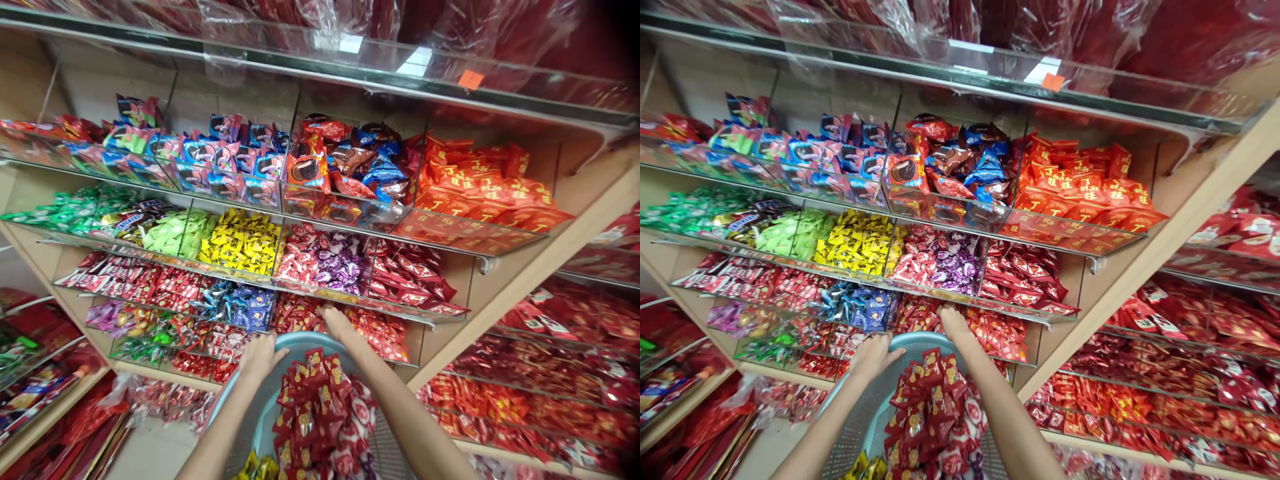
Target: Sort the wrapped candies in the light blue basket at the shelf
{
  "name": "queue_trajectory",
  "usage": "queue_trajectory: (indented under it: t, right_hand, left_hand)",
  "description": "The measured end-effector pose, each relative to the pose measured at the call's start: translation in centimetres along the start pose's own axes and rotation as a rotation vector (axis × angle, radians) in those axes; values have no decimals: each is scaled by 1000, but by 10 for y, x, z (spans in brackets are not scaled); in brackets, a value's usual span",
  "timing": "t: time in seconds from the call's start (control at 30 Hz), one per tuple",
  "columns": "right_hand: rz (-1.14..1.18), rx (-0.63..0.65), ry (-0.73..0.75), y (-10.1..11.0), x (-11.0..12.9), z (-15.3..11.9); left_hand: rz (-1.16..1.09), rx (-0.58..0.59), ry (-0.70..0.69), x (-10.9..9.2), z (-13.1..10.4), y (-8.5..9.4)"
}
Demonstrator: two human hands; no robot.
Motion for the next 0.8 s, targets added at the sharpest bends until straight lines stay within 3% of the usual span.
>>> queue_trajectory:
  t: [0.1, 0.23, 0.6, 0.8]
  right_hand:
    - [-19, 82, 88, -5, 0, 12]
    - [-75, 110, 92, -11, 1, 17]
    - [-159, -33, 113, 1, 1, 5]
    - [-134, -152, 85, 23, 1, -29]
  left_hand:
    - [-4, -11, -4, 0, -2, 1]
    - [-11, -7, -2, -2, -4, 3]
    - [-14, -13, -13, -1, 0, 1]
    - [-4, -28, -18, 0, 0, 2]
Point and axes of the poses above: each hand's wrist, its own z-axis towards the middle knuckle, its own y-axis out of the back of the hand, x = y × z, the point moved 3 cm from there along z, towards the middle knuckle, and after that the axes turned 7 degrees about x, right-handed, at the moved point
